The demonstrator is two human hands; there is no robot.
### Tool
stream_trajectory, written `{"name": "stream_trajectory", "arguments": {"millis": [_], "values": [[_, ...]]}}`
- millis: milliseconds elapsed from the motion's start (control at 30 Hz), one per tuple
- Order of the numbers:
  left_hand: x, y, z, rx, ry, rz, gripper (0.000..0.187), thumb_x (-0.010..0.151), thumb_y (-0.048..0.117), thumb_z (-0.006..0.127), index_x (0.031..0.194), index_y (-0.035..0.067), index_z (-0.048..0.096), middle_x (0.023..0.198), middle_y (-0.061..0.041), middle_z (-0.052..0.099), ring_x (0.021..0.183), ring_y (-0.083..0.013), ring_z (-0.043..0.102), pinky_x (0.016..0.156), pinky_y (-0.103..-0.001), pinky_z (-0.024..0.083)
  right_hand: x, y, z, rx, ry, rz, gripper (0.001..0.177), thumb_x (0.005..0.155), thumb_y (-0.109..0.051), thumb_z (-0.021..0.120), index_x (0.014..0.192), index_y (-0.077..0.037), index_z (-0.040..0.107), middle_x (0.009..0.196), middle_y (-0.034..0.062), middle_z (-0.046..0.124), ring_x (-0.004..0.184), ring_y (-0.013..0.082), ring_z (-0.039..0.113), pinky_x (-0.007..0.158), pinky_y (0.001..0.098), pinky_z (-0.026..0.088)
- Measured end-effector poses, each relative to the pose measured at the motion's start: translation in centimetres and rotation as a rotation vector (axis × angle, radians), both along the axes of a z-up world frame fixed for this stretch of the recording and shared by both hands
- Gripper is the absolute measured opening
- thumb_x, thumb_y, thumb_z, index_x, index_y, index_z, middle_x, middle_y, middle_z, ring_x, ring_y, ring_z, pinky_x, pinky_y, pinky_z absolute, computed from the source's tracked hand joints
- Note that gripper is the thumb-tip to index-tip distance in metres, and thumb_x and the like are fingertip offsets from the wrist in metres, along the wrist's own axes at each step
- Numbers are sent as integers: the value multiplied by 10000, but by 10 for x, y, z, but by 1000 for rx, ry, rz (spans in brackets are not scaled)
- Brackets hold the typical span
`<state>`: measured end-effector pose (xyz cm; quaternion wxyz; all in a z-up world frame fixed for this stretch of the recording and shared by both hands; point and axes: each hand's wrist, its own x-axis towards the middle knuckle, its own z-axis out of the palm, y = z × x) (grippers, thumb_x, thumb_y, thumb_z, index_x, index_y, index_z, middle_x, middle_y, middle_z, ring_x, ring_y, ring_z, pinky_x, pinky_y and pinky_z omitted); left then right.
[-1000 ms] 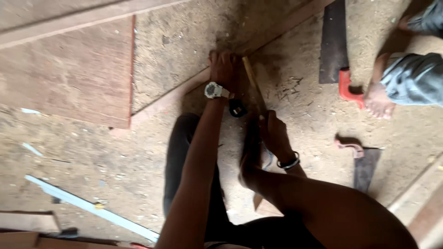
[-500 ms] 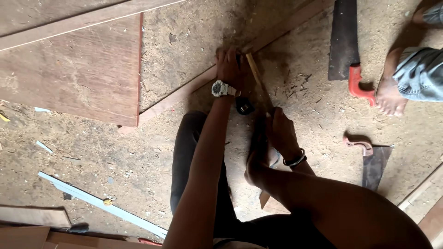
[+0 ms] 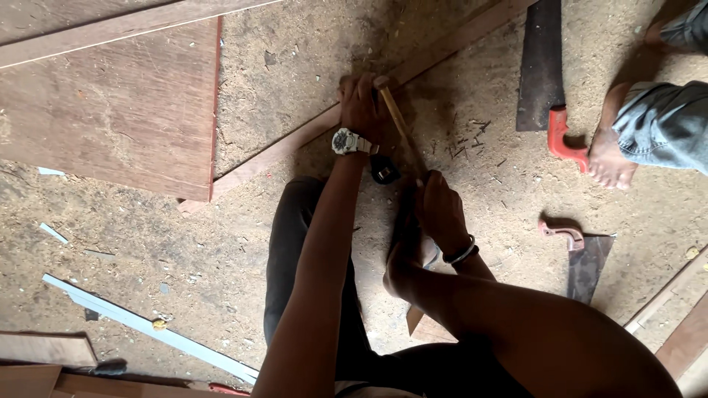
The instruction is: Assembling a wooden cabinet by hammering nails into plywood sheets.
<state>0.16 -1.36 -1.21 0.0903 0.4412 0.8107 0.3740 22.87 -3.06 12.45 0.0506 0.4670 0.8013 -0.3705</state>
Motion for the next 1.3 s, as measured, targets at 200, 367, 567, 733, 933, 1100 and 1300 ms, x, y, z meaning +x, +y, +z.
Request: {"name": "stream_trajectory", "arguments": {"millis": [200, 367, 567, 733, 933, 1100, 1300], "values": [[1, -1, -3, -41, -31, 12, 313, 1015, 188, 648, 1299, 80, 573, 1200, -162, 648, 1130, -384, 577, 1035, -544, 424, -3, 6, 15, -25, -78, -9, 319, 1001, -229, 562, 1108, 55, 464, 915, 319, 661, 707, 491, 677, 577, 535, 551], [-4, -2, 5, -46, -82, -49, 350, 980, 202, 685, 1287, 93, 554, 1185, -141, 646, 1151, -390, 564, 1043, -536, 429, -2, 0, 12, -34, -7, -57, 277, 1050, -227, 525, 1105, 38, 469, 854, 306, 671, 726, 502, 665, 599, 553, 527], [-8, -2, 46, 52, -107, -32, 624, 803, 216, 798, 1328, 49, 505, 1350, -220, 546, 1267, -441, 509, 1089, -544, 424, -4, 1, 10, 3, 48, -32, 247, 1053, -203, 519, 1118, 31, 476, 851, 310, 671, 741, 508, 660, 620, 555, 525], [-8, -5, 30, -16, -144, -36, 629, 850, 151, 781, 1398, 49, 488, 1461, -234, 504, 1338, -466, 481, 1083, -518, 461, 2, 5, 0, -18, 41, -12, 295, 1015, -197, 557, 1138, 55, 465, 890, 320, 668, 753, 499, 676, 616, 533, 553], [-9, -3, 21, 2, -123, -29, 643, 869, 150, 788, 1425, 60, 477, 1466, -221, 505, 1339, -454, 495, 1081, -534, 469, 1, 16, 9, -2, -122, 32, 319, 959, -177, 612, 1122, 58, 470, 918, 324, 669, 770, 501, 682, 651, 549, 562], [-1, -7, 14, 52, -85, 1, 663, 863, 171, 786, 1435, 72, 466, 1476, -220, 506, 1348, -451, 493, 1095, -522, 487, -1, 10, 16, 30, -48, 1, 311, 1000, -202, 589, 1145, 51, 482, 916, 312, 673, 757, 494, 682, 641, 551, 557], [-9, -5, 20, 43, -115, -48, 658, 858, 154, 787, 1424, 46, 469, 1429, -237, 512, 1291, -475, 508, 1084, -547, 441, 1, 7, 23, 38, -186, 53, 374, 971, -279, 616, 1071, 49, 466, 847, 296, 670, 721, 473, 696, 596, 527, 574]]}}
